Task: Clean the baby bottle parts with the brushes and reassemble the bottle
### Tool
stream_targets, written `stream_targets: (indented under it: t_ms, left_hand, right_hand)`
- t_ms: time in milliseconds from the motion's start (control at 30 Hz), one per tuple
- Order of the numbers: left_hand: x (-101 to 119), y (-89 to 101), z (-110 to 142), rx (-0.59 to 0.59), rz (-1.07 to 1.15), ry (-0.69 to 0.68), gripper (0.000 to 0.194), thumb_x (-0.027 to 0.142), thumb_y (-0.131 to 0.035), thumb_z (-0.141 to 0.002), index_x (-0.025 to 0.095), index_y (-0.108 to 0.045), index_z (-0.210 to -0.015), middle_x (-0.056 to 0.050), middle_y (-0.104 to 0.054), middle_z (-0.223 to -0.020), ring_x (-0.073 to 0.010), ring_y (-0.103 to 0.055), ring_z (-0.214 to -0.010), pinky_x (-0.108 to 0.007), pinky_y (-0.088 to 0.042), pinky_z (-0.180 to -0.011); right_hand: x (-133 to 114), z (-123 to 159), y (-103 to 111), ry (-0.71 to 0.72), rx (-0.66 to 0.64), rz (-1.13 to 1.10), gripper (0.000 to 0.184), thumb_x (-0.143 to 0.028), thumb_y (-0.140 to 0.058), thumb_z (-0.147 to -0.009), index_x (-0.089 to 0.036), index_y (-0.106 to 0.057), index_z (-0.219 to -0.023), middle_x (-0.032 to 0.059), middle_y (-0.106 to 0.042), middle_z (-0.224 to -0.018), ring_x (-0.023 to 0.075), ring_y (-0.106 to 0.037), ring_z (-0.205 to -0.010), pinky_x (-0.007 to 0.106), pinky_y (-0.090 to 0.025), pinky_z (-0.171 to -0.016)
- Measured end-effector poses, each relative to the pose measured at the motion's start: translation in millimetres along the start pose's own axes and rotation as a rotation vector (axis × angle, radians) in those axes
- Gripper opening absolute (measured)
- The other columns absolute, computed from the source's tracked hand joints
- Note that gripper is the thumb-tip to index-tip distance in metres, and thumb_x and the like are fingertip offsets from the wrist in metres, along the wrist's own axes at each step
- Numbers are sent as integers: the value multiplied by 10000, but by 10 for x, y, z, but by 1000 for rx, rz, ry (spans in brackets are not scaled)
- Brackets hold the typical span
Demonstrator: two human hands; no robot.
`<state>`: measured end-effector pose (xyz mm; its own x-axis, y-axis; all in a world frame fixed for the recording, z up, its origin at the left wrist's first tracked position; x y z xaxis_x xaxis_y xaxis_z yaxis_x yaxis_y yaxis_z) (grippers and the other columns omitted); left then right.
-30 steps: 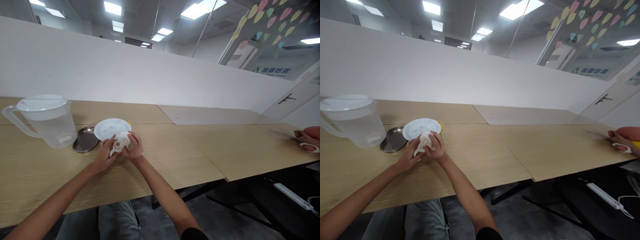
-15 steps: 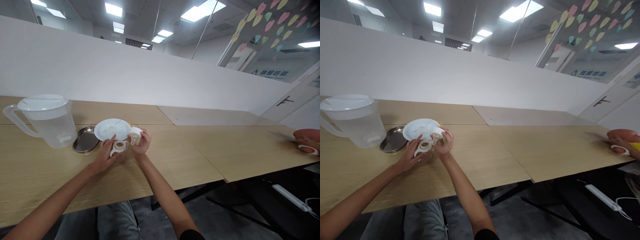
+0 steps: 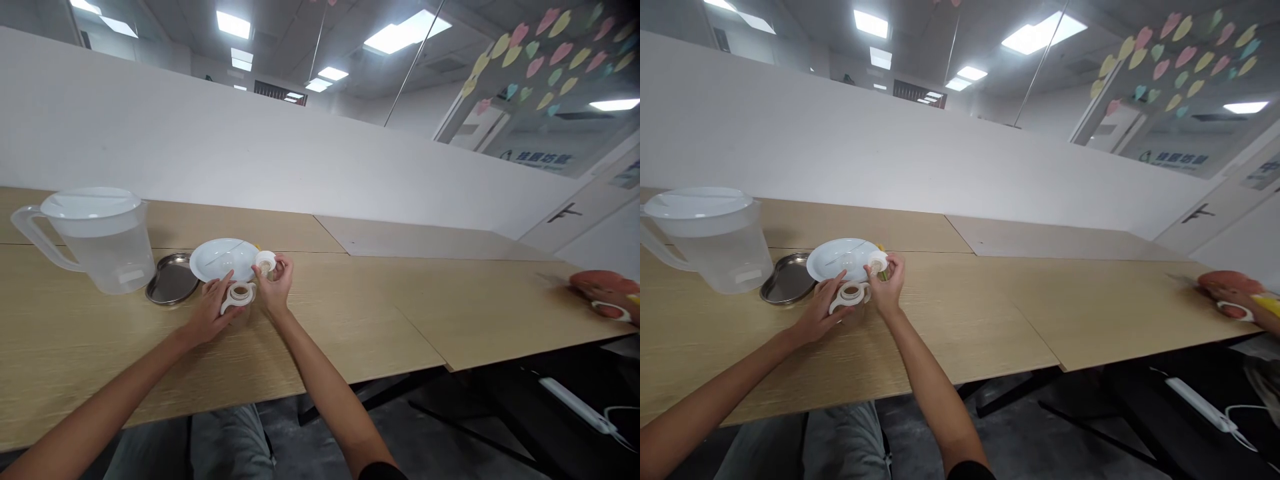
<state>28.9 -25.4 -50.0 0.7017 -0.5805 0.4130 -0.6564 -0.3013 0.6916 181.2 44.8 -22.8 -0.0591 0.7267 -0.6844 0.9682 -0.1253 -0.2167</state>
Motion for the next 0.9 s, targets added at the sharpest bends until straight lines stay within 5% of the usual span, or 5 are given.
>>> stream_targets:
  t_ms: [233,667,900]
  left_hand:
    - [-9,3,8,16,3,-9,743,471,-494,-911,162,-168,-1503,-131,-597,-1266,-288,-481,-1190,-472,-249,-1055]
    - [9,11,6,29,-31,-33,735,477,-473,-923,176,-145,-1508,-121,-609,-1223,-283,-510,-1167,-472,-293,-1037]
    - [25,16,10,44,-42,-54,733,457,-486,-923,178,-138,-1505,-124,-603,-1232,-281,-520,-1159,-463,-315,-1020]
  right_hand:
    - [271,30,-104,-101,-134,112,511,-382,-778,-669,-193,-484,-1042,56,-589,-1002,169,-608,-901,327,-511,-837]
    - [251,-27,-170,-50,-335,521,377,-441,-690,-781,-196,-659,-1066,102,-638,-1129,260,-531,-1097,416,-398,-985]
    - [265,-31,-175,-36,-319,412,352,-435,-650,-817,-212,-665,-1089,83,-666,-1121,241,-548,-1076,404,-404,-975]
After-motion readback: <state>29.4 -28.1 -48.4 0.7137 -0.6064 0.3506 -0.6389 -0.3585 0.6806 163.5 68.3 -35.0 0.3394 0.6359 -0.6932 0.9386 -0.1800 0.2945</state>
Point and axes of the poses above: each hand's wrist, its own z-axis away from the middle knuckle, its own y-axis out of the back of the hand, x = y × z, the point moved 10 cm from there along -z, towards the middle knuckle
